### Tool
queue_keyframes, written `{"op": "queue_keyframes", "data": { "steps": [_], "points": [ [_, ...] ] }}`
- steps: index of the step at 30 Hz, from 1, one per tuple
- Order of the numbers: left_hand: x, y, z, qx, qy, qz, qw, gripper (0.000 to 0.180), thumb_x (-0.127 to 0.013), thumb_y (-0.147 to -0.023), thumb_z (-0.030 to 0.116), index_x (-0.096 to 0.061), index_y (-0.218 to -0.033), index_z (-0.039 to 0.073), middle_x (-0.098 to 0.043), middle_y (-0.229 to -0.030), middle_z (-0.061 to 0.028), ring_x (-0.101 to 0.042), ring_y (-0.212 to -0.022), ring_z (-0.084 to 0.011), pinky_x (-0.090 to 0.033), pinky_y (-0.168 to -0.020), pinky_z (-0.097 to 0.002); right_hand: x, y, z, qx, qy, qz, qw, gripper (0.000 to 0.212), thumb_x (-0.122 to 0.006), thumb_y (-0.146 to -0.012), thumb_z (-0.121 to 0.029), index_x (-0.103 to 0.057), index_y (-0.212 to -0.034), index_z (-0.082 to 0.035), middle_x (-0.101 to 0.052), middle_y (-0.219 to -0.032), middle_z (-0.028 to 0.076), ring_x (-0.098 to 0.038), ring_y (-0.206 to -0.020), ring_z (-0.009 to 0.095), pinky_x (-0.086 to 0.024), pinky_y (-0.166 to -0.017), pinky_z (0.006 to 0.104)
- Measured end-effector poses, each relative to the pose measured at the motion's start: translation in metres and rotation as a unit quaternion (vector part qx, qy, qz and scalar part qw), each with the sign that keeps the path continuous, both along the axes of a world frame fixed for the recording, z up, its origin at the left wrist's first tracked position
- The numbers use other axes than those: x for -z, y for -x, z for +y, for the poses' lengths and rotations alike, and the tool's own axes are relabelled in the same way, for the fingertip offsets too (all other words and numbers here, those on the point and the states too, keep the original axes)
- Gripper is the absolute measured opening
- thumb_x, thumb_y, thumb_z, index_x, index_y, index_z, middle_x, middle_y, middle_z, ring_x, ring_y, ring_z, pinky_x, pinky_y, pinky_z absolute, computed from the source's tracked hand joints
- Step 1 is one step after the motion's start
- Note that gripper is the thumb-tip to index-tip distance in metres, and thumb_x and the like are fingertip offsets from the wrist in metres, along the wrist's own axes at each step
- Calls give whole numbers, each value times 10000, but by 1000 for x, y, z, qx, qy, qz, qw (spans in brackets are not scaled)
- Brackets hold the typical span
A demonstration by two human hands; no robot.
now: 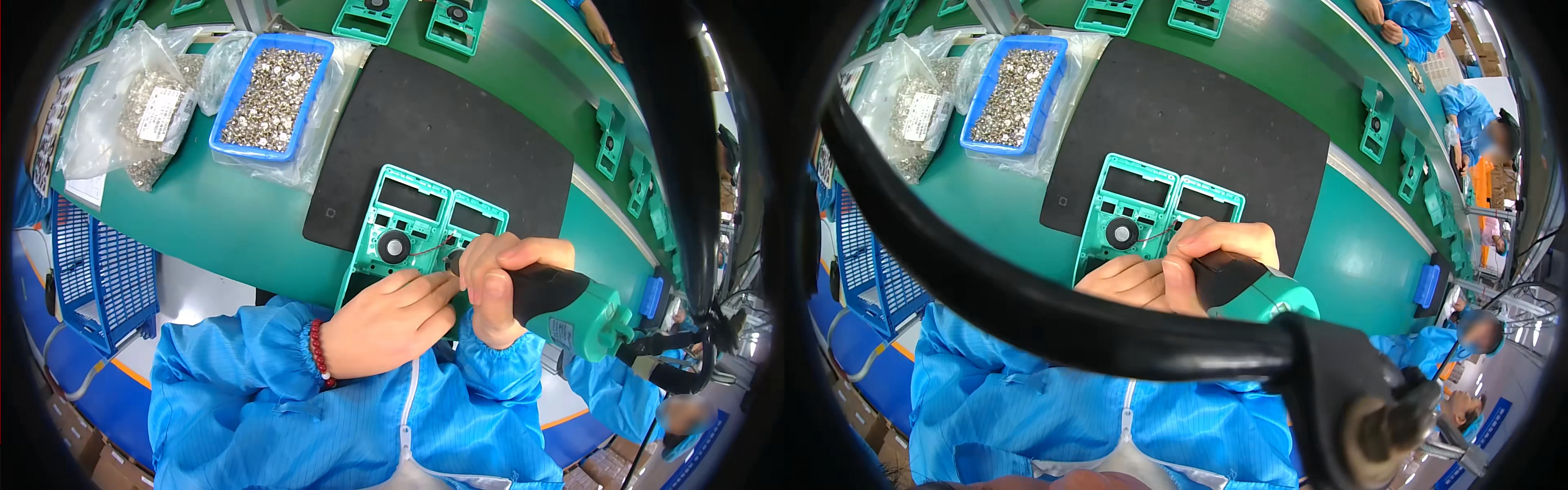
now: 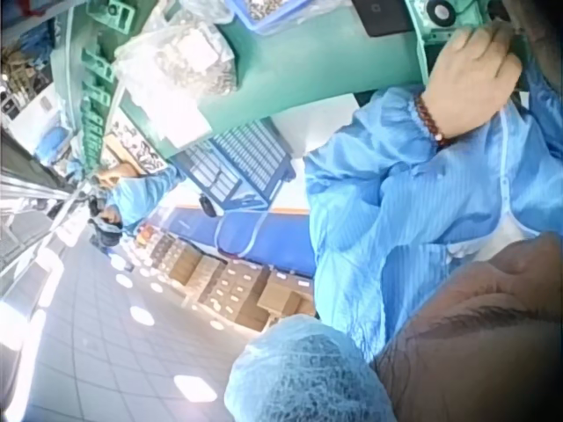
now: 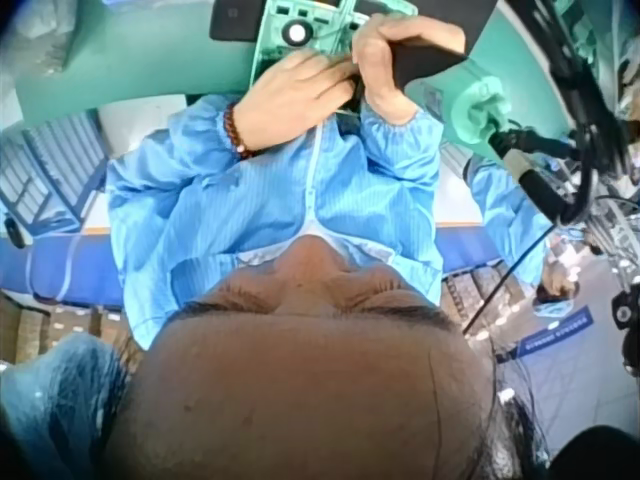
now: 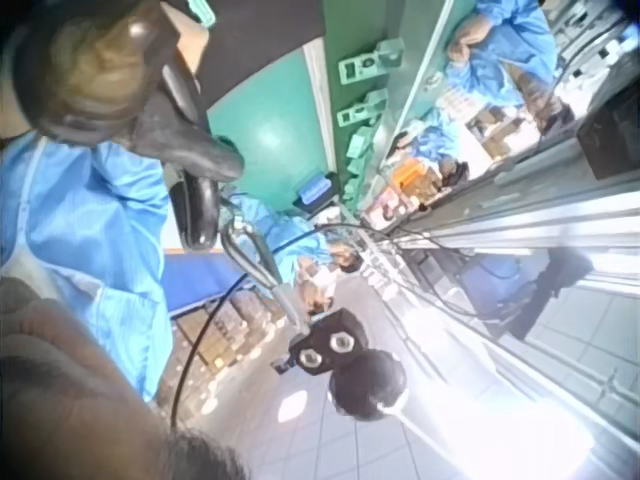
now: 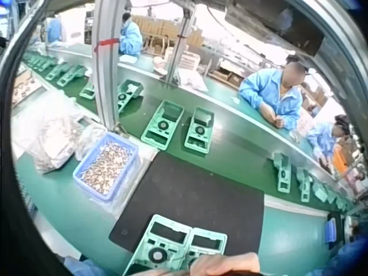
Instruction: Assembling components into green electronic device housings using an electric screwdriver on an assembly line.
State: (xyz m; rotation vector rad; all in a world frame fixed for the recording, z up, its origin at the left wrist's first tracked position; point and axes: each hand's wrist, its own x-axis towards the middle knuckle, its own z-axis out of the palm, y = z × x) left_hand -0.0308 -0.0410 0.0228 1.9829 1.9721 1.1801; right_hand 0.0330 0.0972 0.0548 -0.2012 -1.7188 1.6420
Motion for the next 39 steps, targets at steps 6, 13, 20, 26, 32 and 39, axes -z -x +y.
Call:
{"op": "queue_keyframes", "data": {
  "steps": [6, 13, 20, 26, 32, 39],
  "points": [
    [0, 0, 4, -18, 23, 87, 996, 187, -586, -821, 140, -611, -961, 17, -654, -1174, -162, -602, -1143, -238, -454, -955, -347, 8, -2, 15, -78, 41, 33, 996, 317, -695, -944, -202, -418, -1034, -79, -474, -609, 7, -419, -473, 106, -391, -471, 301],
    [-1, -7, 5, -18, 50, 104, 993, 161, -578, -831, 156, -624, -937, 44, -670, -1118, -104, -598, -1037, -196, -439, -889, -321, 19, -19, 11, -85, 21, 80, 993, 384, -714, -855, 40, -464, -1144, -5, -629, -864, 125, -618, -742, 171, -519, -704, 313],
    [2, -10, 7, -34, 62, 88, 994, 199, -625, -823, 173, -644, -985, 59, -673, -1109, -52, -608, -1010, -171, -441, -810, -324, -10, -18, 0, 3, 39, 165, 986, 363, -702, -896, -18, -448, -1156, -26, -576, -727, 62, -553, -614, 153, -493, -586, 328],
    [-6, 6, -6, -106, -41, 13, 993, 232, -792, -743, 204, -667, -900, 88, -674, -906, 12, -619, -855, -155, -430, -763, -318, -35, -30, -3, -96, -15, 91, 991, 289, -631, -993, -236, -442, -1157, -92, -506, -657, 10, -438, -493, 112, -375, -489, 276],
    [-2, 9, -11, -104, -57, 10, 993, 250, -800, -711, 177, -680, -904, 76, -674, -905, 4, -622, -860, -167, -437, -781, -333, -34, -29, -3, -189, -12, 98, 977, 289, -627, -993, -224, -431, -1155, -88, -531, -672, 30, -479, -536, 141, -404, -506, 294],
    [-6, 16, -12, -124, -133, 33, 983, 170, -735, -740, 188, -658, -839, 73, -588, -808, -2, -567, -816, -160, -418, -757, -318, -33, -27, -14, -160, 10, 97, 982, 286, -628, -990, -215, -424, -1141, -82, -528, -663, 33, -481, -524, 141, -407, -500, 294]
  ]
}}
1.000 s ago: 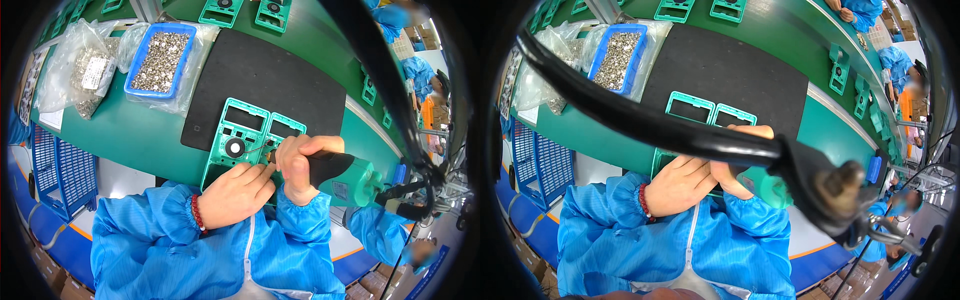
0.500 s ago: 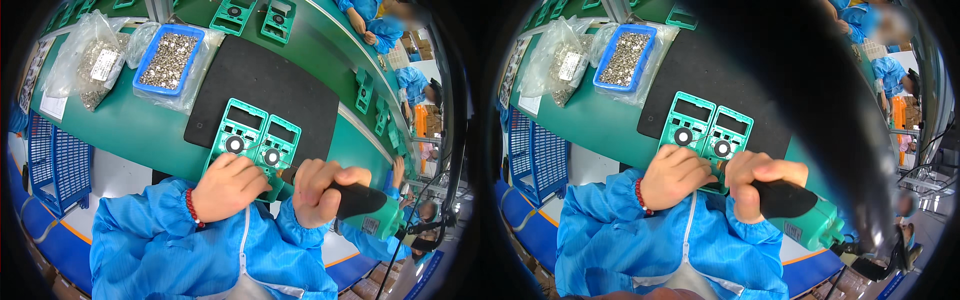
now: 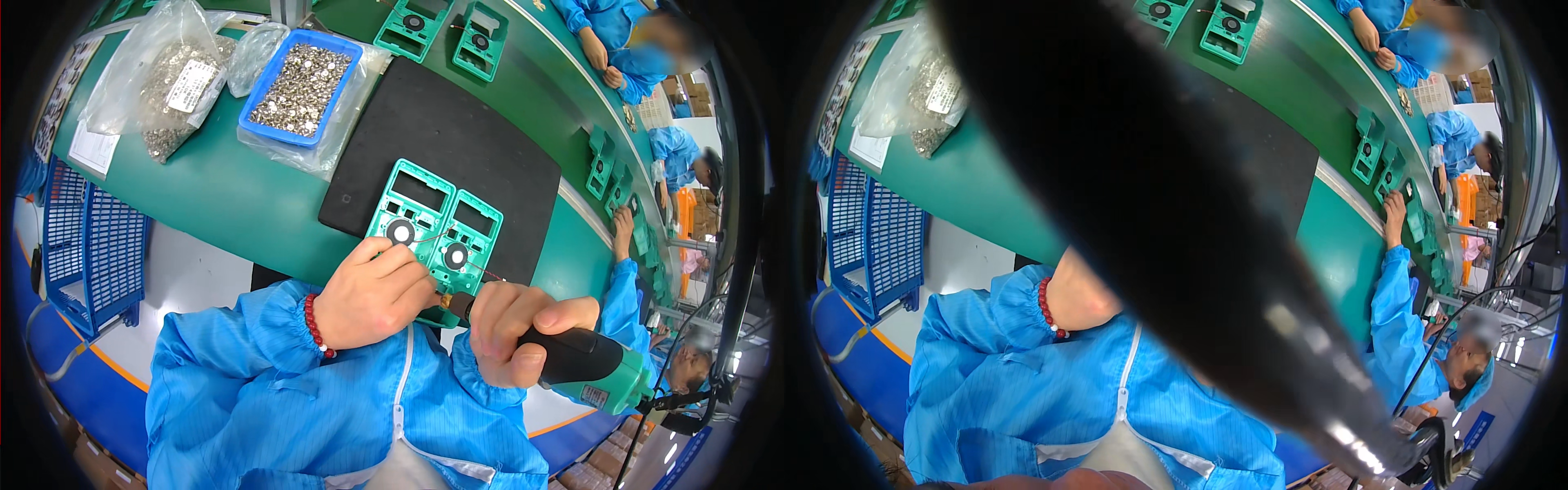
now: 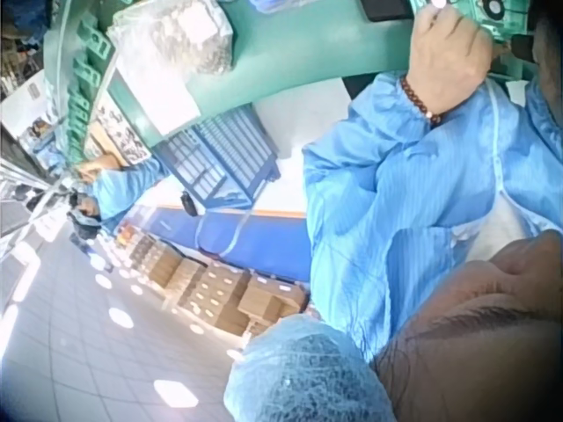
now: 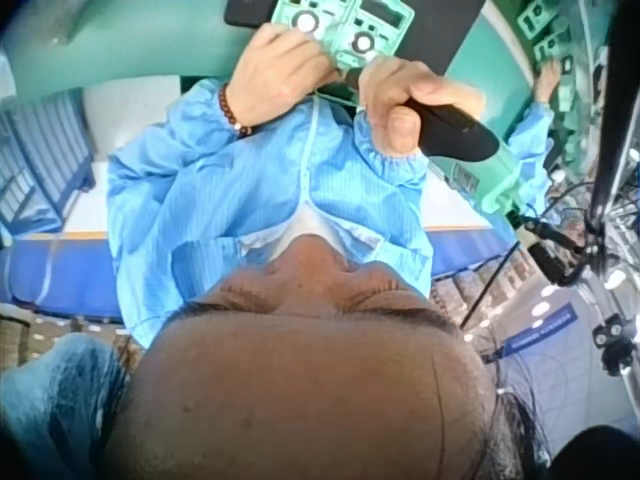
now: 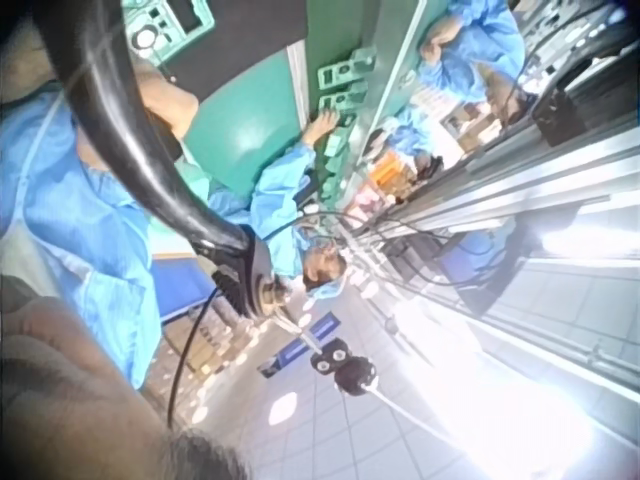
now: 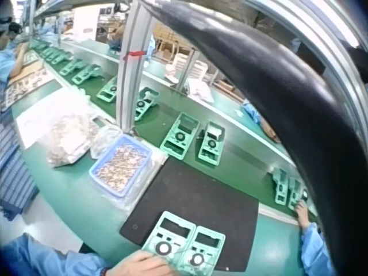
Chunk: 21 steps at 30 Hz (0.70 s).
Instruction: Assembling components into green electronic device housings using an electric screwdriver on an assembly line.
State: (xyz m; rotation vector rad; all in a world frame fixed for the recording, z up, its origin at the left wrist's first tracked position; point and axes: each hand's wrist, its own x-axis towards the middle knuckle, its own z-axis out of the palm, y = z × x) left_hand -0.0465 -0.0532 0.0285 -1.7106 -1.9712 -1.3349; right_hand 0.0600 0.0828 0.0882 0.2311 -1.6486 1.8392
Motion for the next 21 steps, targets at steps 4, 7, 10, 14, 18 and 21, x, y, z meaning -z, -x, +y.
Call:
{"op": "queue_keyframes", "data": {
  "steps": [4, 7, 10, 14, 18, 21],
  "points": [
    [4, 0, -2, 30, 15, -8, 999, 161, -655, -717, 153, -657, -853, 68, -574, -821, -12, -566, -837, -167, -430, -785, -320, 0, 0, -5, 14, 12, 0, 1000, 285, -628, -989, -211, -420, -1133, -79, -526, -658, 34, -481, -517, 141, -408, -496, 295],
    [4, -2, -2, 29, 20, 9, 999, 170, -646, -718, 152, -659, -861, 61, -572, -824, -10, -565, -842, -168, -436, -789, -322, 0, 0, -8, 27, 20, 2, 999, 285, -628, -988, -207, -416, -1127, -77, -525, -654, 36, -482, -512, 140, -409, -494, 295],
    [5, -8, -4, 18, 43, 4, 999, 184, -639, -723, 148, -659, -875, 48, -566, -817, -12, -561, -842, -165, -439, -787, -318, 1, 1, -10, 26, 11, 7, 1000, 290, -636, -984, -203, -411, -1116, -78, -527, -651, 38, -487, -509, 145, -419, -488, 298],
    [3, -6, -2, 36, 57, 1, 998, 175, -635, -739, 144, -660, -883, 48, -571, -824, -12, -554, -838, -166, -438, -789, -313, -5, -9, 10, -91, -32, -31, 995, 439, -694, -862, 53, -402, -1166, -71, -588, -762, 102, -559, -607, 207, -492, -580, 382],
    [5, -7, -2, 33, 59, -6, 998, 182, -634, -740, 146, -660, -889, 45, -576, -829, -14, -554, -849, -166, -436, -798, -313, -2, -9, 8, -73, -19, -31, 997, 407, -684, -876, 32, -416, -1163, -73, -583, -751, 100, -561, -619, 211, -492, -580, 371],
    [5, -6, -3, 26, 56, -2, 998, 178, -633, -743, 150, -656, -886, 46, -569, -824, -14, -549, -847, -167, -431, -800, -314, -3, -7, 5, -67, -19, -30, 997, 393, -688, -879, 24, -422, -1152, -72, -580, -745, 97, -559, -611, 210, -490, -576, 364]
  ]
}}
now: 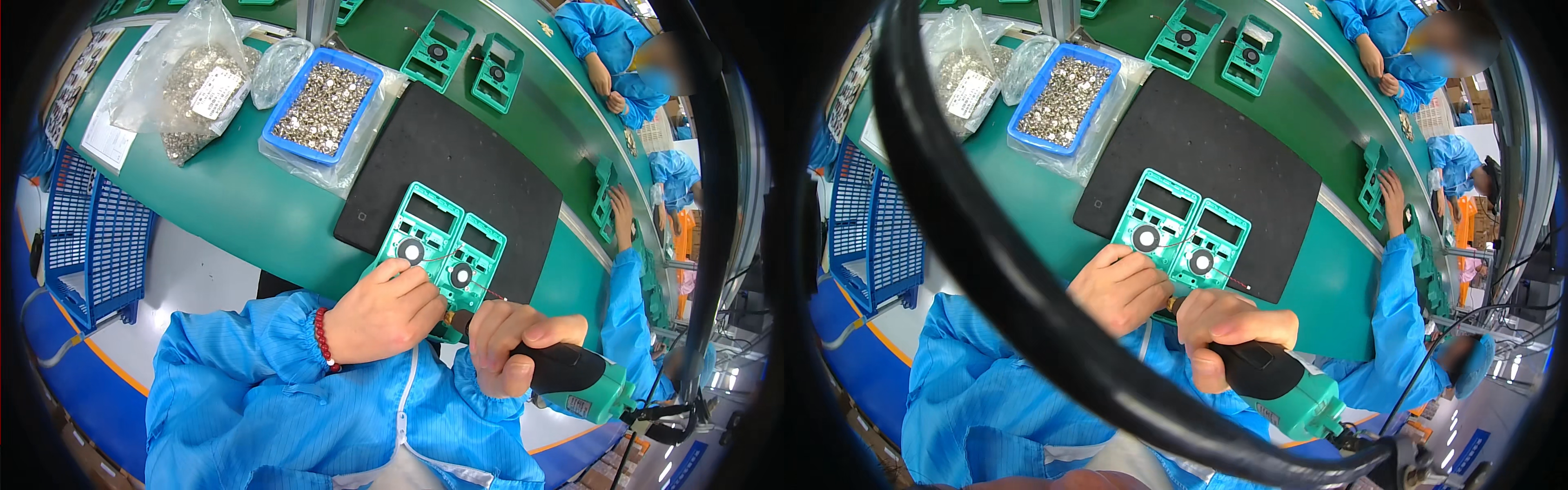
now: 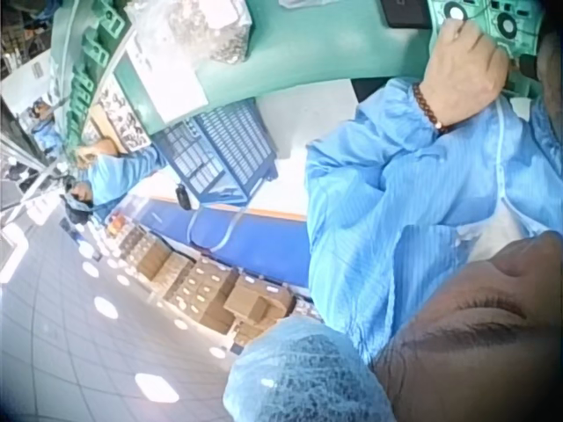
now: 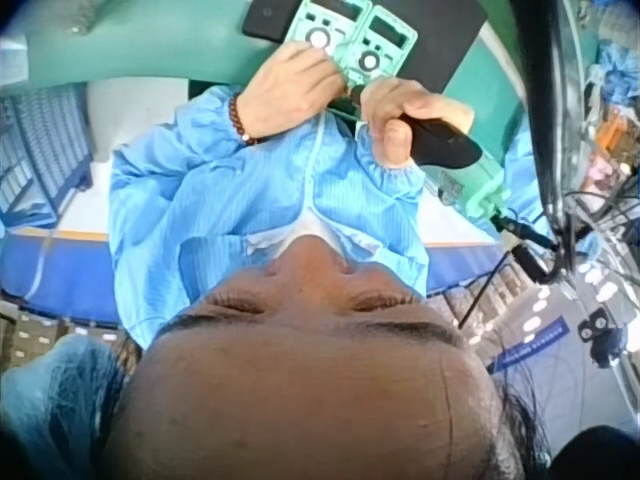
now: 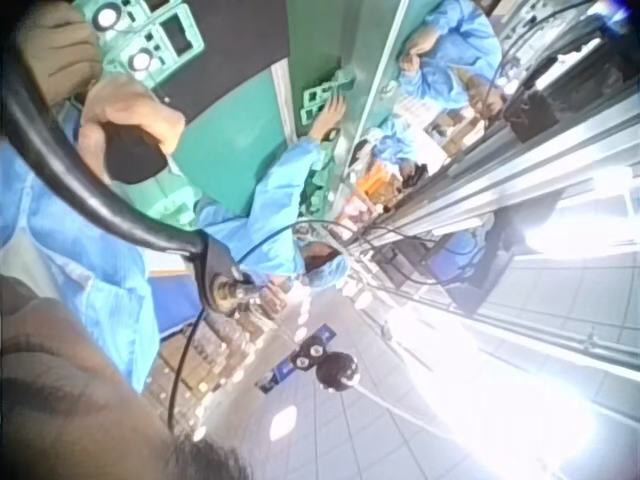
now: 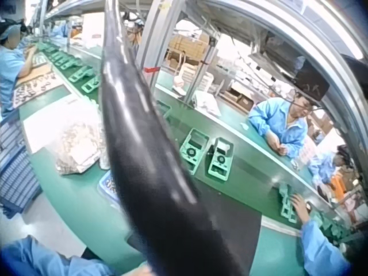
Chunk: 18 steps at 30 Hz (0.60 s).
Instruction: Assembling components into green electronic device housings using an electric screwdriver on an assembly line.
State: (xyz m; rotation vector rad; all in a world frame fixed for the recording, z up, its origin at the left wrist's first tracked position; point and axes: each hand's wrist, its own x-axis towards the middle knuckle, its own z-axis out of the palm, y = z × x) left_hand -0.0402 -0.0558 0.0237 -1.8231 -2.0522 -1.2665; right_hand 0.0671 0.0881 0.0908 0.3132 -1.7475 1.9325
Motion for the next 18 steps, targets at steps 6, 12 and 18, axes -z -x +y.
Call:
{"op": "queue_keyframes", "data": {
  "steps": [6, 12, 18],
  "points": [
    [-6, 4, -4, 12, 44, 9, 999, 188, -679, -749, 161, -681, -910, 65, -617, -871, 2, -586, -880, -143, -423, -800, -304, 0, 3, -3, 1, -12, 2, 1000, 386, -693, -882, 16, -424, -1145, -68, -577, -744, 92, -557, -603, 207, -485, -575, 365],
    [-5, 15, -8, 19, 29, 61, 998, 157, -654, -771, 184, -641, -871, 64, -550, -827, -10, -535, -836, -166, -431, -772, -321, -4, 16, -13, 26, -24, 10, 999, 311, -650, -941, -98, -406, -1133, -71, -552, -692, 67, -512, -550, 170, -449, -518, 326],
    [-33, 76, -8, 3, 31, -11, 999, 362, -730, -797, 153, -635, -1122, 25, -670, -1061, -91, -641, -943, -255, -492, -802, -376, -2, 32, -19, 141, -48, 19, 989, 249, -586, -1017, -228, -431, -1140, -77, -504, -621, 28, -433, -484, 123, -344, -452, 272]
  ]
}}
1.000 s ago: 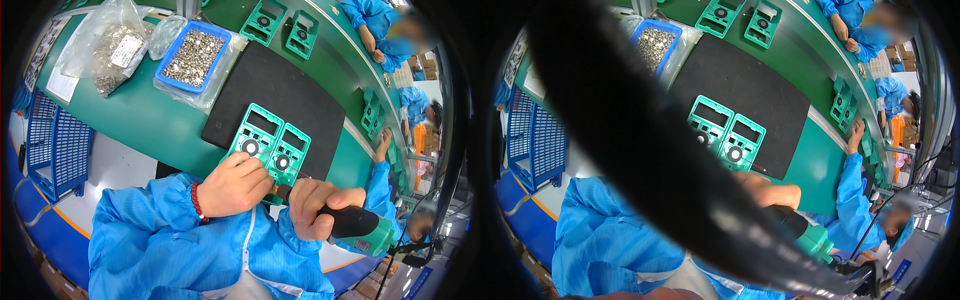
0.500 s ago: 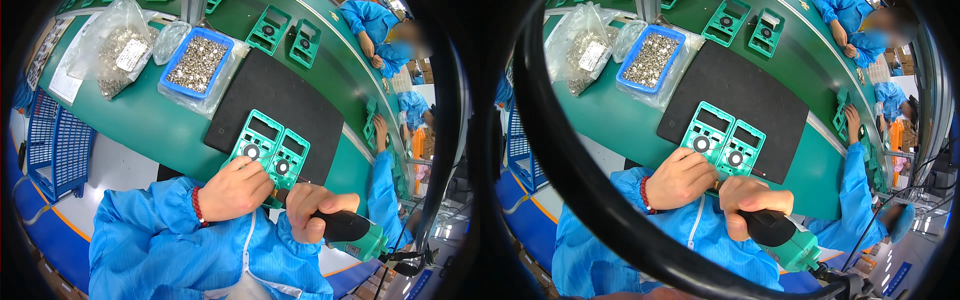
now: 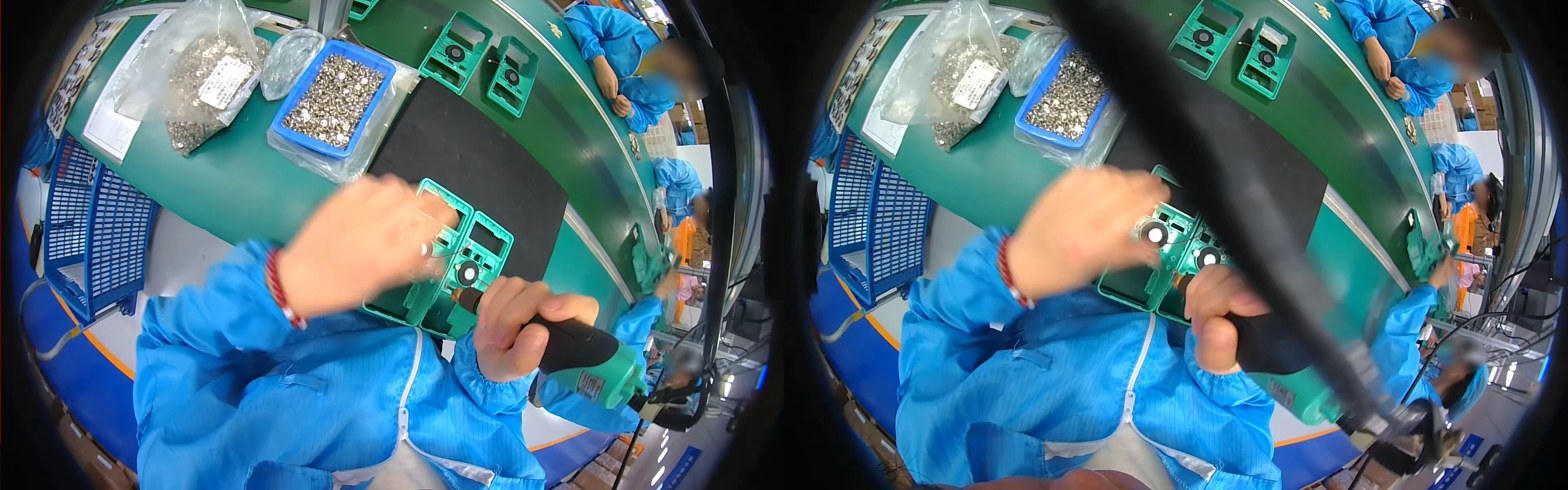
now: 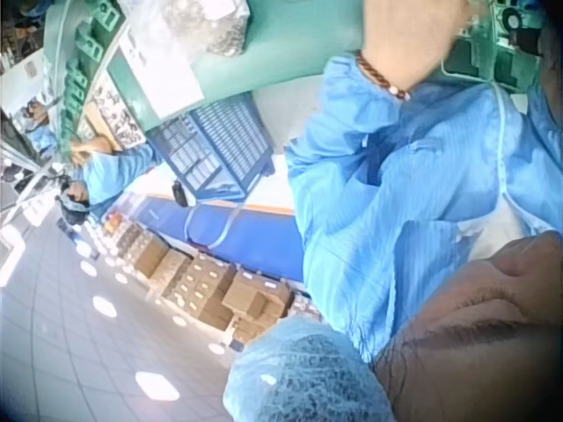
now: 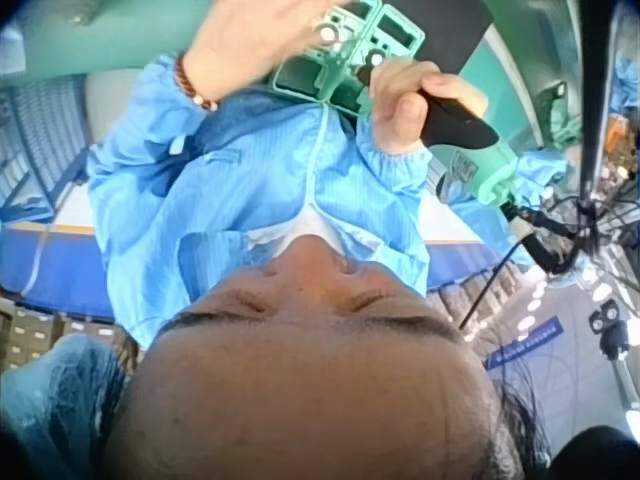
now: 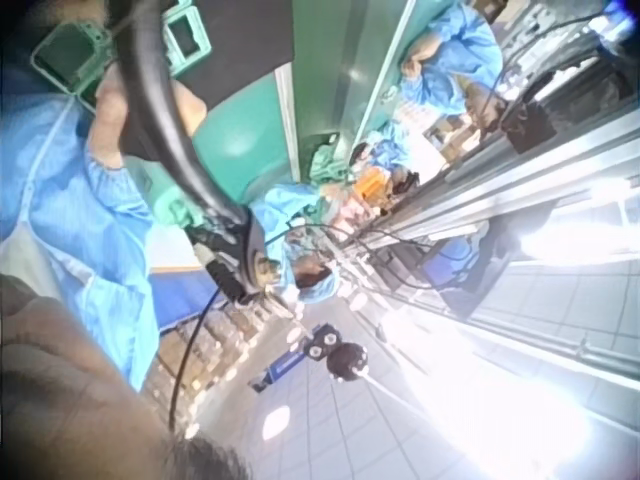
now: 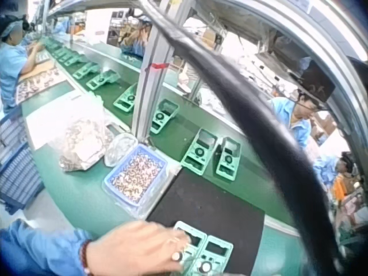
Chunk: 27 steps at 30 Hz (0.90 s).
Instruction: Assembling components into green electronic device housings using an electric screwdriver on an assembly line.
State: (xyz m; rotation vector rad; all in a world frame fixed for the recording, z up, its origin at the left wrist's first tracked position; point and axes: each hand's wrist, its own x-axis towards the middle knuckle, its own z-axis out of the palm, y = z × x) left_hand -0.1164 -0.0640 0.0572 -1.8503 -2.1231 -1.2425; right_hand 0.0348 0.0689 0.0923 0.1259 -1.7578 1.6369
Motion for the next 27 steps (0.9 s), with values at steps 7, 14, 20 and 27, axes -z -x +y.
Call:
{"op": "queue_keyframes", "data": {
  "steps": [7, 14, 20, 27],
  "points": [
    [37, 112, -9, -232, 214, 190, 930, 131, -696, -838, 115, -685, -950, 47, -597, -947, -101, -579, -944, -293, -442, -827, -416, 15, 10, -8, 34, 83, -10, 996, 351, -694, -946, -183, -422, -1138, -68, -523, -655, 29, -495, -537, 136, -445, -531, 329],
    [44, 121, -2, -249, 166, 177, 938, 104, -651, -891, 152, -695, -907, 58, -602, -934, -81, -587, -934, -283, -429, -810, -410, 31, 16, -5, 37, 78, -2, 996, 328, -685, -951, -169, -430, -1127, -60, -527, -648, 33, -500, -541, 142, -453, -535, 332],
    [38, 113, -7, -253, 75, 136, 955, 86, -655, -896, 157, -668, -901, 73, -615, -919, -57, -597, -868, -295, -427, -757, -409, 37, 23, -6, 45, 22, -33, 998, 274, -616, -1000, -258, -460, -1157, -97, -449, -608, 1, -403, -481, 104, -356, -459, 277],
    [15, 65, -10, -160, 22, 79, 984, 83, -704, -845, 117, -654, -892, 71, -618, -874, -45, -595, -816, -240, -420, -701, -380, 40, 22, -5, 47, 57, -41, 996, 281, -648, -975, -206, -443, -1122, -81, -485, -622, 15, -450, -505, 120, -396, -488, 304]
  ]
}}
